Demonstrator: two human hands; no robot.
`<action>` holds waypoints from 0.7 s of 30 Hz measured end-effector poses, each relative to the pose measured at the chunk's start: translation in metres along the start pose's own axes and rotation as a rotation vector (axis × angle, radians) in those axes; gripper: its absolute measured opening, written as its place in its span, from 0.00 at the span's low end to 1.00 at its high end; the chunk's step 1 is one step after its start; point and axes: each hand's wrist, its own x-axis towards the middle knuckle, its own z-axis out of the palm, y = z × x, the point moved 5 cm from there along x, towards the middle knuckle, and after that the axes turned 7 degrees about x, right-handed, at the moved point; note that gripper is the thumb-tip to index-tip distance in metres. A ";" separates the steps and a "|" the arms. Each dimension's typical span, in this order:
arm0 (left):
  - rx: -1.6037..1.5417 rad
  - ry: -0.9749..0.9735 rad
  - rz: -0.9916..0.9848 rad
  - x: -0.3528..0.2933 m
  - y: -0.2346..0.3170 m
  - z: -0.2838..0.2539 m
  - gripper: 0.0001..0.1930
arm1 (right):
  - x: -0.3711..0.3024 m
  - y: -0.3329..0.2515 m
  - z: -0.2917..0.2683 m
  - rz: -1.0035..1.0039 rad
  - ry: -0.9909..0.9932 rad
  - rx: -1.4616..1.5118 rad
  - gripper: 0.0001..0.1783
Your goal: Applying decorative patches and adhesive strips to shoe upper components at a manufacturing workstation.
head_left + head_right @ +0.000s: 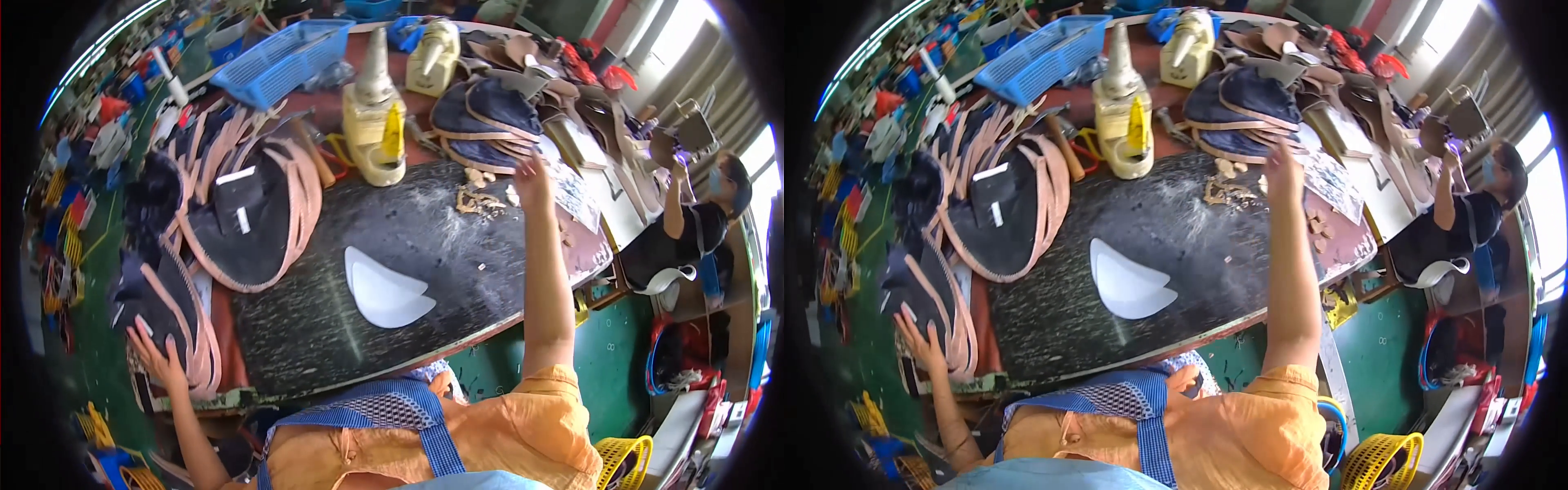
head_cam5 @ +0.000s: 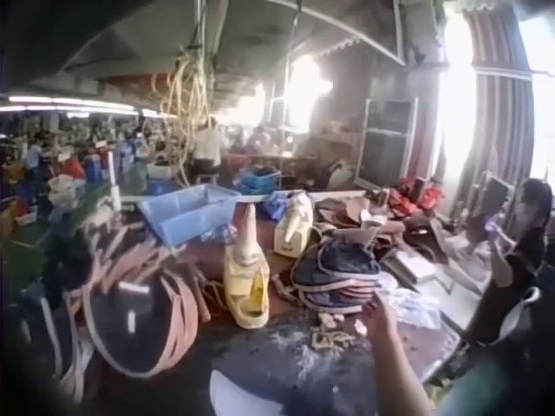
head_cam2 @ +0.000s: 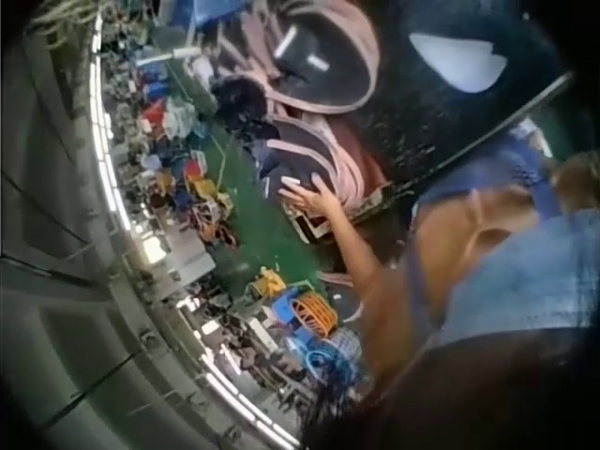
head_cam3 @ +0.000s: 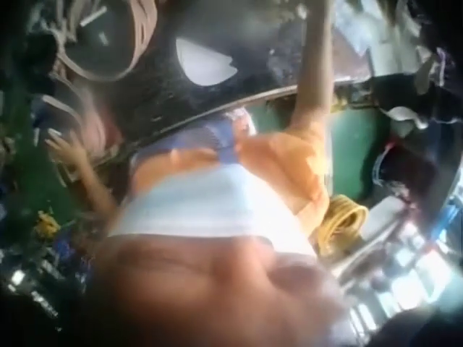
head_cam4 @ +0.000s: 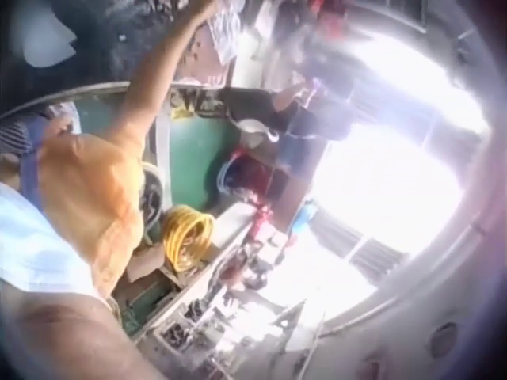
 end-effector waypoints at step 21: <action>-0.022 -0.304 -0.078 0.014 0.026 -0.024 0.42 | 0.199 0.067 -0.048 0.595 0.339 -0.034 0.38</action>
